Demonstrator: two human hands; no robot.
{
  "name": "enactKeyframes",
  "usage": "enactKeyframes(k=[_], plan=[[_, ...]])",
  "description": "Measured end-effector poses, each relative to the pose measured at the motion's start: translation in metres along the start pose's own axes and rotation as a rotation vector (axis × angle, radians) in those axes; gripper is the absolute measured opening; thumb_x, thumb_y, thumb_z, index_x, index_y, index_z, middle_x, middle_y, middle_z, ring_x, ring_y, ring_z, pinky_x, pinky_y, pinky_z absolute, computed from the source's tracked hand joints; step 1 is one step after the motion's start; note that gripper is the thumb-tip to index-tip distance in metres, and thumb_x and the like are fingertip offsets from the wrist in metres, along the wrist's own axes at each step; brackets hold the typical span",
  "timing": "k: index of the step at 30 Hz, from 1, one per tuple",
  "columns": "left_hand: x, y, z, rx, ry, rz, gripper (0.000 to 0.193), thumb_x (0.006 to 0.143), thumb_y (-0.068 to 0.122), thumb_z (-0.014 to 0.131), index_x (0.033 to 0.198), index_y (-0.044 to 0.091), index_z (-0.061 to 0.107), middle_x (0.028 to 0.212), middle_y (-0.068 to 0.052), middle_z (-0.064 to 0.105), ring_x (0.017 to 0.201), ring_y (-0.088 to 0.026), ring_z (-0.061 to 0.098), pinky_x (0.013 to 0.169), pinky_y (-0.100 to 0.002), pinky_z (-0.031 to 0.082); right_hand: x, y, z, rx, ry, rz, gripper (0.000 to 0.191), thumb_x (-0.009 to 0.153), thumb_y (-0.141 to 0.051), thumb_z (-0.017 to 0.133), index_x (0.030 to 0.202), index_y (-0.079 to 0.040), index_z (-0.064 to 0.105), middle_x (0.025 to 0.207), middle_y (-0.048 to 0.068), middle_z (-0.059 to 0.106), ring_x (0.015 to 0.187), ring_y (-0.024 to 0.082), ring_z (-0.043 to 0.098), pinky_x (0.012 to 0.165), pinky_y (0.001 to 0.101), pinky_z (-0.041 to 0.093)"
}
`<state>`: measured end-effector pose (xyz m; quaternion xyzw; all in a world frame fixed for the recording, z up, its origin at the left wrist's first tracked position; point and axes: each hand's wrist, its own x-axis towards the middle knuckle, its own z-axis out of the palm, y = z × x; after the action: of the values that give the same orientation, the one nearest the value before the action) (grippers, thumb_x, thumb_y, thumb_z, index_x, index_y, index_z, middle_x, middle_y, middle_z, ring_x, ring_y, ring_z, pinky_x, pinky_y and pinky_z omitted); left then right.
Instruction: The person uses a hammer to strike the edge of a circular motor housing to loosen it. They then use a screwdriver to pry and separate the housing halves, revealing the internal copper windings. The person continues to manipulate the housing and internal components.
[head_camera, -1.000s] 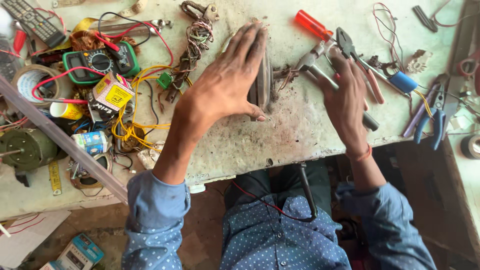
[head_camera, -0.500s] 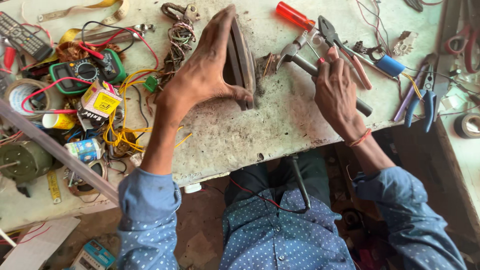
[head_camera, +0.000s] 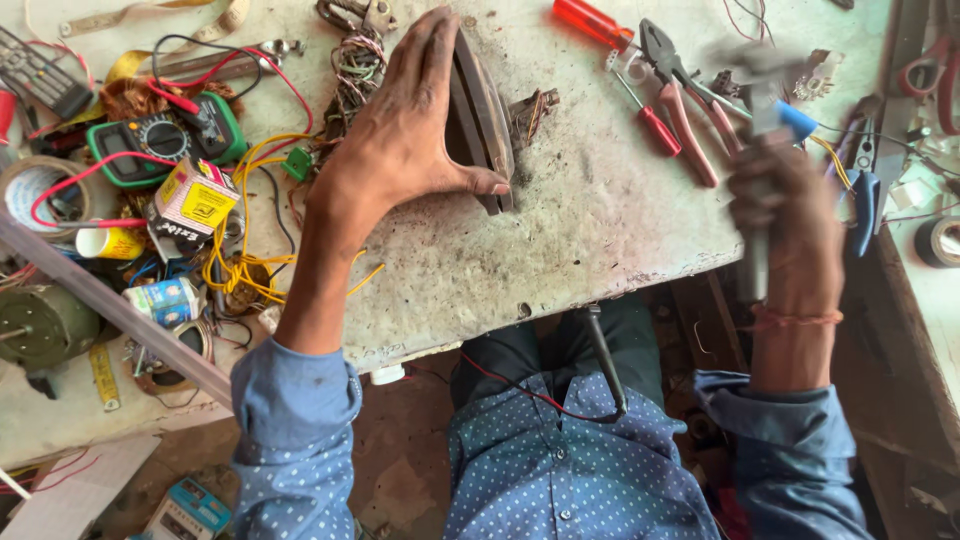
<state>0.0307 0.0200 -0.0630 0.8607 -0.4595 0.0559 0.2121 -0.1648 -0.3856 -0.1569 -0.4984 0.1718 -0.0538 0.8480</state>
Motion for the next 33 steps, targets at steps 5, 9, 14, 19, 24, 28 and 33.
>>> enactKeyframes(k=[5, 9, 14, 19, 24, 28, 33], plan=[[-0.001, 0.003, -0.003, -0.016, 0.006, 0.004, 0.157, 0.056, 0.075, 0.09, 0.16, -0.01, 0.01, 0.165, -0.033, 0.019, 0.156, -0.046, 0.02, 0.132, -0.047, 0.021, 0.013, 0.015, 0.028, 0.464, 0.08, -0.472, 0.02, 0.121, -0.022, 0.051, 0.11, -0.005, 0.052, 0.082, 0.001, 0.051, 0.064, 0.009, 0.044, 0.058, 0.0228, 0.037], [-0.004, 0.01, -0.01, -0.008, 0.008, -0.03, 0.157, 0.055, 0.075, 0.091, 0.158, -0.011, 0.009, 0.165, -0.034, 0.019, 0.157, -0.046, 0.02, 0.132, -0.047, 0.022, -0.001, 0.049, 0.089, 0.004, 0.02, 0.075, 0.018, 0.108, -0.029, 0.055, 0.117, -0.014, 0.057, 0.07, -0.007, 0.044, 0.051, 0.005, 0.038, 0.042, 0.0212, 0.03], [-0.032, -0.003, -0.037, -0.01, 0.002, -0.193, 0.157, 0.056, 0.068, 0.099, 0.161, -0.007, 0.01, 0.168, -0.032, 0.019, 0.158, -0.046, 0.02, 0.132, -0.046, 0.024, -0.015, 0.023, 0.102, -0.075, -0.087, 0.189, 0.025, 0.108, -0.033, 0.054, 0.119, -0.011, 0.057, 0.069, -0.007, 0.04, 0.047, 0.001, 0.032, 0.037, 0.0178, 0.024], [-0.049, -0.019, -0.032, 0.004, -0.005, -0.212, 0.154, 0.058, 0.064, 0.099, 0.162, -0.005, 0.009, 0.168, -0.03, 0.019, 0.159, -0.045, 0.02, 0.133, -0.047, 0.024, -0.01, 0.006, 0.109, -0.004, -0.124, 0.196, 0.027, 0.11, -0.034, 0.053, 0.121, -0.009, 0.056, 0.071, -0.007, 0.041, 0.047, -0.001, 0.031, 0.037, 0.0165, 0.024], [-0.047, -0.015, -0.025, -0.001, -0.032, -0.141, 0.156, 0.059, 0.063, 0.101, 0.161, -0.006, 0.007, 0.168, -0.03, 0.016, 0.158, -0.046, 0.017, 0.132, -0.048, 0.022, 0.001, 0.028, 0.141, 0.049, -0.024, 0.116, 0.027, 0.11, -0.032, 0.054, 0.121, -0.007, 0.055, 0.072, -0.007, 0.042, 0.05, 0.001, 0.035, 0.041, 0.0175, 0.028], [-0.046, -0.011, -0.029, -0.018, -0.037, -0.106, 0.156, 0.056, 0.061, 0.101, 0.161, -0.005, 0.006, 0.167, -0.029, 0.015, 0.158, -0.046, 0.017, 0.132, -0.048, 0.022, 0.016, 0.061, 0.147, 0.008, -0.32, 0.307, 0.027, 0.107, -0.032, 0.055, 0.117, -0.007, 0.053, 0.068, -0.007, 0.04, 0.048, 0.001, 0.034, 0.038, 0.0196, 0.027], [-0.059, -0.018, -0.032, -0.069, -0.008, -0.084, 0.154, 0.06, 0.058, 0.103, 0.164, -0.002, 0.007, 0.17, -0.027, 0.016, 0.161, -0.044, 0.017, 0.136, -0.048, 0.024, 0.01, 0.019, 0.101, -0.125, -0.145, 0.124, 0.029, 0.106, -0.028, 0.052, 0.126, -0.009, 0.059, 0.067, -0.01, 0.042, 0.045, 0.0, 0.032, 0.035, 0.0177, 0.023]])
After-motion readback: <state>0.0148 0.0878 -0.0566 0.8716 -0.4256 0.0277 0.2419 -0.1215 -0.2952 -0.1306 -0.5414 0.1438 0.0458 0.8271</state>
